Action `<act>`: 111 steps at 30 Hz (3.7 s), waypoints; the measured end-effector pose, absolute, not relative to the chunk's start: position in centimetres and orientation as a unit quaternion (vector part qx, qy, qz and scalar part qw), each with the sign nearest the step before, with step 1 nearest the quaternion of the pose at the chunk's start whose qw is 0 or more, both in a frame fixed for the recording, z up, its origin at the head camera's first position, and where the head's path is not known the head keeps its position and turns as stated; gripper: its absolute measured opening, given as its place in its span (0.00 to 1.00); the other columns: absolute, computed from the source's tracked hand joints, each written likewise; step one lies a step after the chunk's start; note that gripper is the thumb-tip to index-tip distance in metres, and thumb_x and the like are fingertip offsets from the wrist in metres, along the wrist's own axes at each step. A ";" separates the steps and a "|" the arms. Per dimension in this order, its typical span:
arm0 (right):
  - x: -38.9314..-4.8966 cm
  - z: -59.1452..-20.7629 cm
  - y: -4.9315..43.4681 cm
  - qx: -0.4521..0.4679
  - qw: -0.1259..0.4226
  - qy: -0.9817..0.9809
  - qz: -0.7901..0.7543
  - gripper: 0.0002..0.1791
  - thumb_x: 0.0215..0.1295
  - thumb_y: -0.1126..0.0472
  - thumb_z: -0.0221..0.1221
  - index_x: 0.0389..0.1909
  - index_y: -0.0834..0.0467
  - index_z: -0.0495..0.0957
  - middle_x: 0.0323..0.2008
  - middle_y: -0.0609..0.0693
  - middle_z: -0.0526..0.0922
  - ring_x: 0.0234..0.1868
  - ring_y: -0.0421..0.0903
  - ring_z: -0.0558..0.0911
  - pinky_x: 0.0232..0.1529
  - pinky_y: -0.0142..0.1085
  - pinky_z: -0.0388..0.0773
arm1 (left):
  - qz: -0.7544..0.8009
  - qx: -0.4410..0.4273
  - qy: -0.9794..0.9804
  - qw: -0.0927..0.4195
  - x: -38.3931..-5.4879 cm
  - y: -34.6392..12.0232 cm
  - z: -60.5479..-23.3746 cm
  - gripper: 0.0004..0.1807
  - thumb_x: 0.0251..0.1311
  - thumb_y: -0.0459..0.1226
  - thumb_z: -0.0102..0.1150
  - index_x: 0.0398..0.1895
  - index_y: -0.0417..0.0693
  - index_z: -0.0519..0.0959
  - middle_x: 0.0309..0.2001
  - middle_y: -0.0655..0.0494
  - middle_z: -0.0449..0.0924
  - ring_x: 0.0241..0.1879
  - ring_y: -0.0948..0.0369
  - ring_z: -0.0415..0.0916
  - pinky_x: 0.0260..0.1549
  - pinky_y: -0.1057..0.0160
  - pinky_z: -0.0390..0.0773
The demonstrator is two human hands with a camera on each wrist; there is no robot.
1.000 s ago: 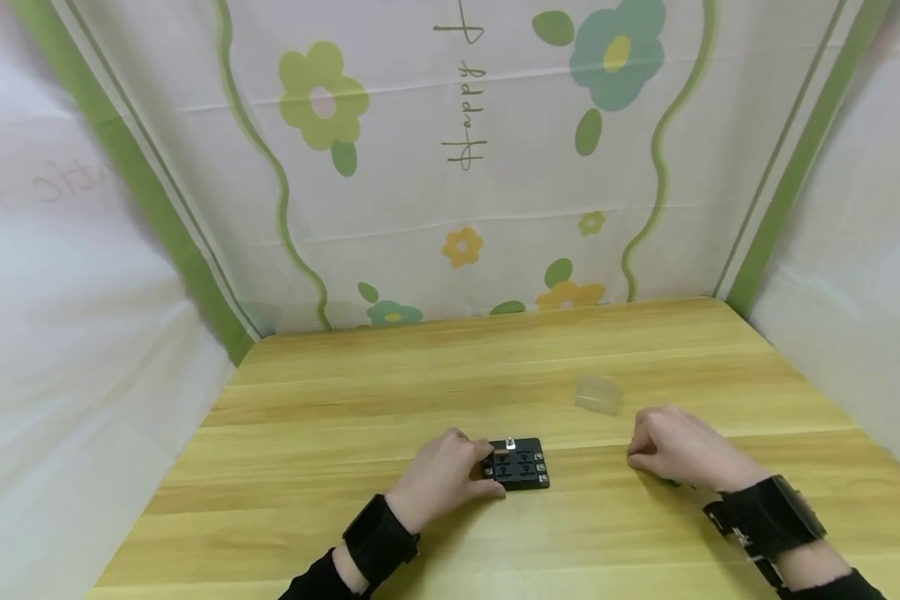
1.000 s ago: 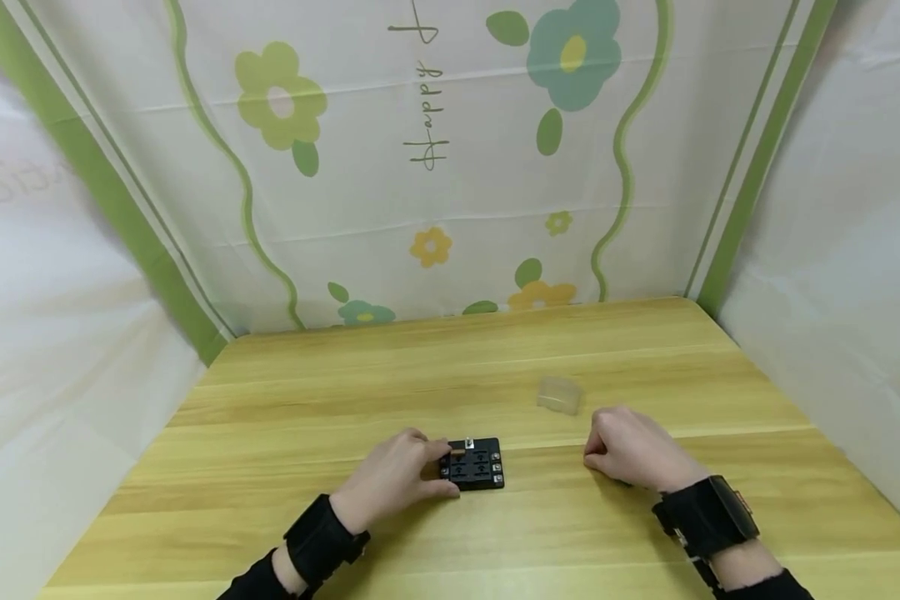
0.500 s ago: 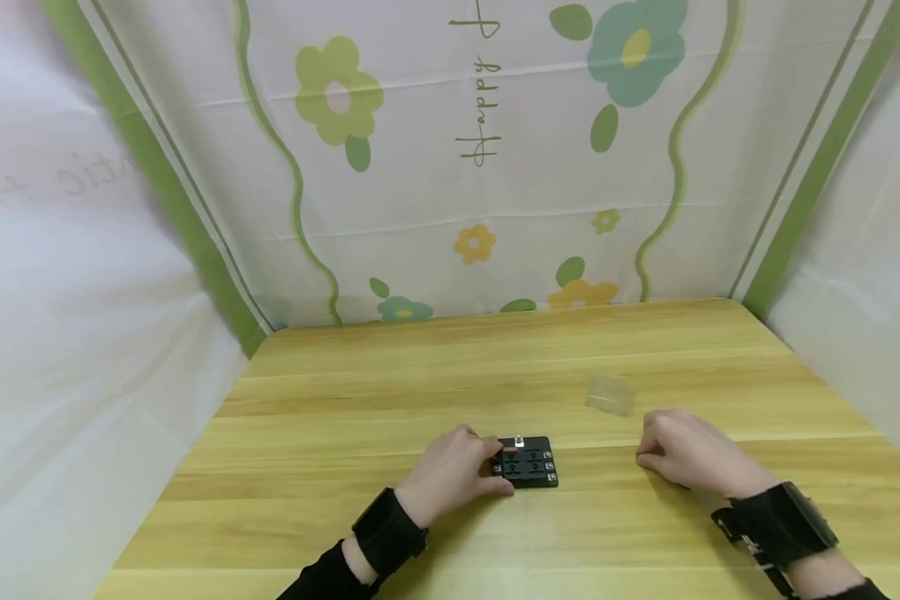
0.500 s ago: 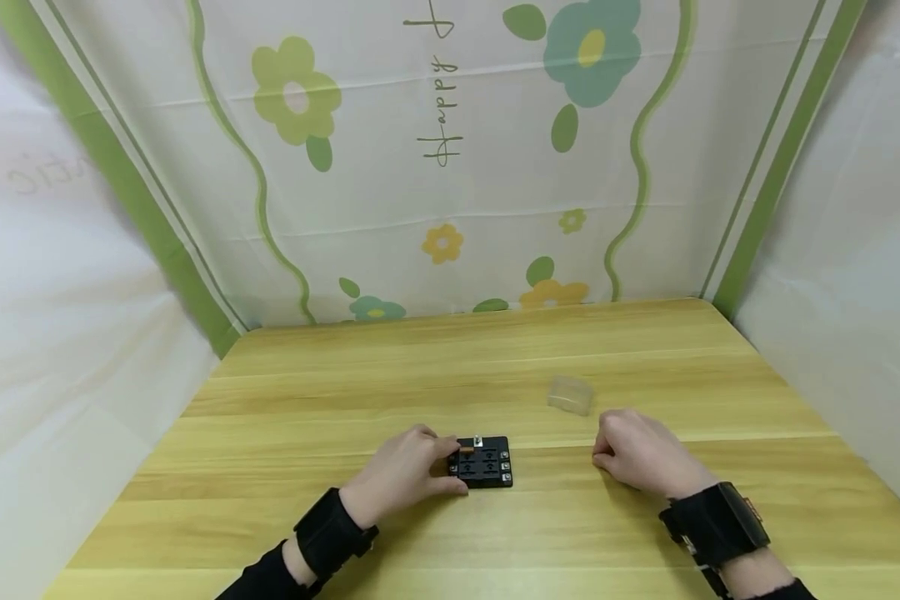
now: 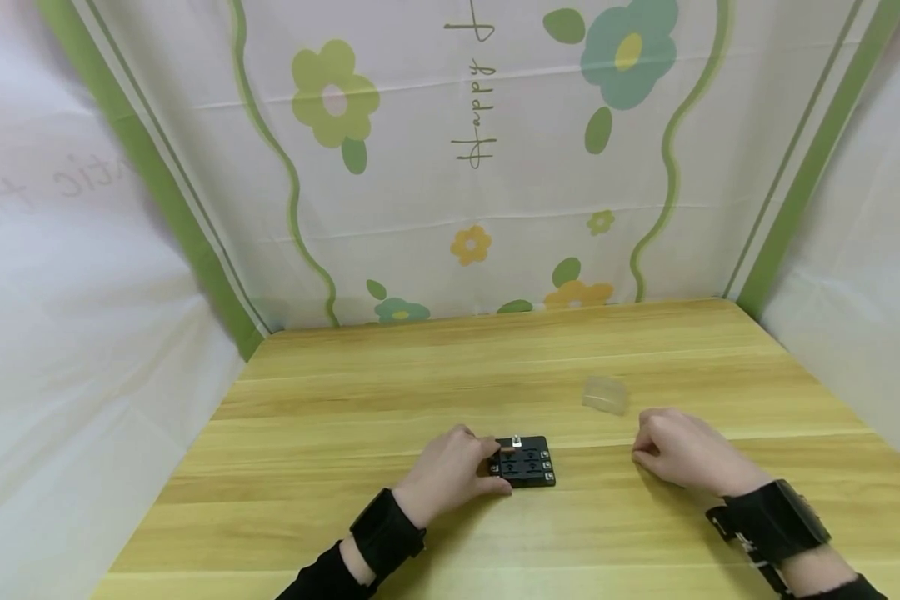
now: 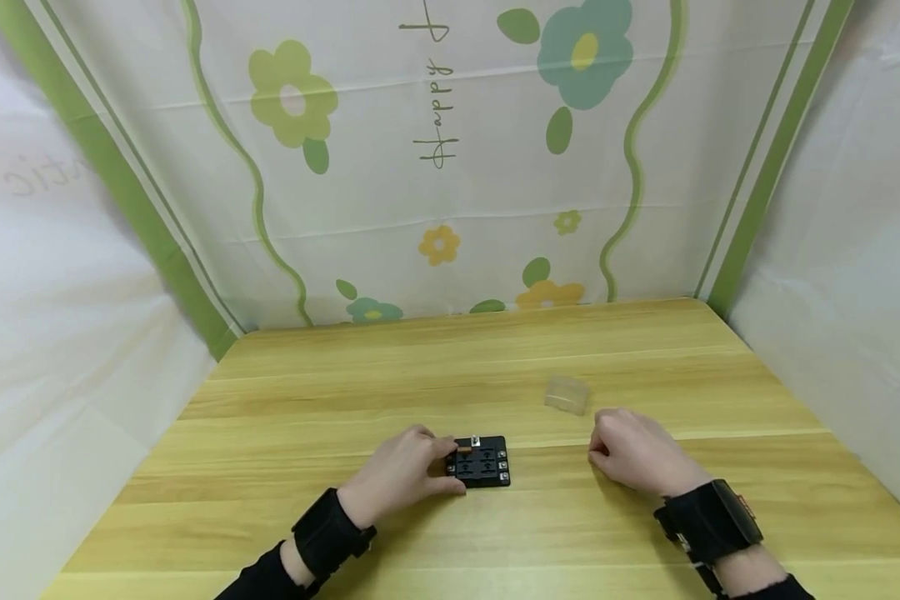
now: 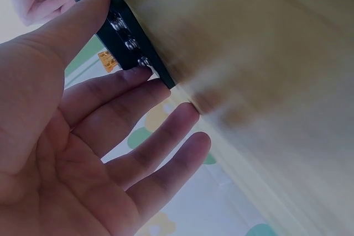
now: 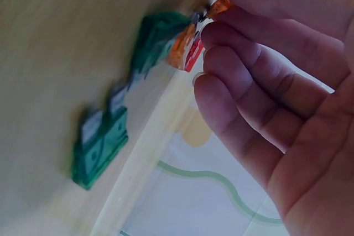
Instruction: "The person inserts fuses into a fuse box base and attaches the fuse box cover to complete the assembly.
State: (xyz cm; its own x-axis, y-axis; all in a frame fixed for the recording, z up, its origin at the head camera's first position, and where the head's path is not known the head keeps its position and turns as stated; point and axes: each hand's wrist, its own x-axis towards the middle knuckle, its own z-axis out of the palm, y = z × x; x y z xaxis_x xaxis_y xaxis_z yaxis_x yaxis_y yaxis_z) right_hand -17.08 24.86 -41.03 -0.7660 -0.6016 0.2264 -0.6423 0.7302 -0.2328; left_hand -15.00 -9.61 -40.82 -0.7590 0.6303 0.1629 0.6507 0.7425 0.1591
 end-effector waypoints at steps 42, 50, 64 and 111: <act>-16.7 -40.6 24.8 0.304 0.091 -0.935 0.156 0.13 0.58 0.67 0.67 0.23 0.45 0.82 0.22 0.36 0.67 0.22 0.32 0.65 0.24 0.31 0.65 | -0.103 -0.343 -0.932 0.050 -15.0 -9.6 -40.9 0.22 0.53 0.57 0.69 0.40 0.50 0.84 0.28 0.59 0.81 0.28 0.66 0.72 0.31 0.68 0.73; -16.7 -40.7 24.8 0.297 0.103 -0.935 0.162 0.09 0.57 0.67 0.68 0.25 0.48 0.82 0.24 0.36 0.70 0.23 0.32 0.68 0.25 0.32 0.69 | -0.097 -0.345 -0.932 0.055 -15.1 -9.6 -41.0 0.23 0.53 0.58 0.68 0.40 0.50 0.84 0.28 0.59 0.81 0.28 0.65 0.72 0.31 0.67 0.73; -17.0 -40.8 24.6 0.294 0.112 -0.929 0.195 0.07 0.61 0.69 0.64 0.29 0.53 0.82 0.25 0.37 0.75 0.25 0.32 0.71 0.26 0.34 0.72 | -0.089 -0.338 -0.936 0.049 -15.0 -9.5 -40.9 0.25 0.53 0.58 0.68 0.43 0.50 0.85 0.31 0.58 0.83 0.29 0.65 0.73 0.33 0.67 0.75; -16.9 -40.4 22.3 0.359 0.231 -0.884 0.188 0.12 0.52 0.71 0.65 0.25 0.51 0.77 0.24 0.36 0.69 0.25 0.33 0.67 0.25 0.30 0.68 | -0.096 -0.345 -0.932 0.052 -14.8 -9.5 -40.7 0.24 0.53 0.56 0.69 0.43 0.49 0.85 0.32 0.58 0.84 0.30 0.65 0.74 0.31 0.69 0.72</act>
State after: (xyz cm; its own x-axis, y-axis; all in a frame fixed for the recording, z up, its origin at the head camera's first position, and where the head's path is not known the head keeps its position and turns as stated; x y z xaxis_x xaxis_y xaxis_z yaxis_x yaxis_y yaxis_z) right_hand -16.91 22.32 -40.38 -0.6350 -0.5488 0.5437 -0.7228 0.6706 -0.1673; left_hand -14.78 -9.54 -40.72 -0.7561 0.6335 0.1644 0.6538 0.7430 0.1435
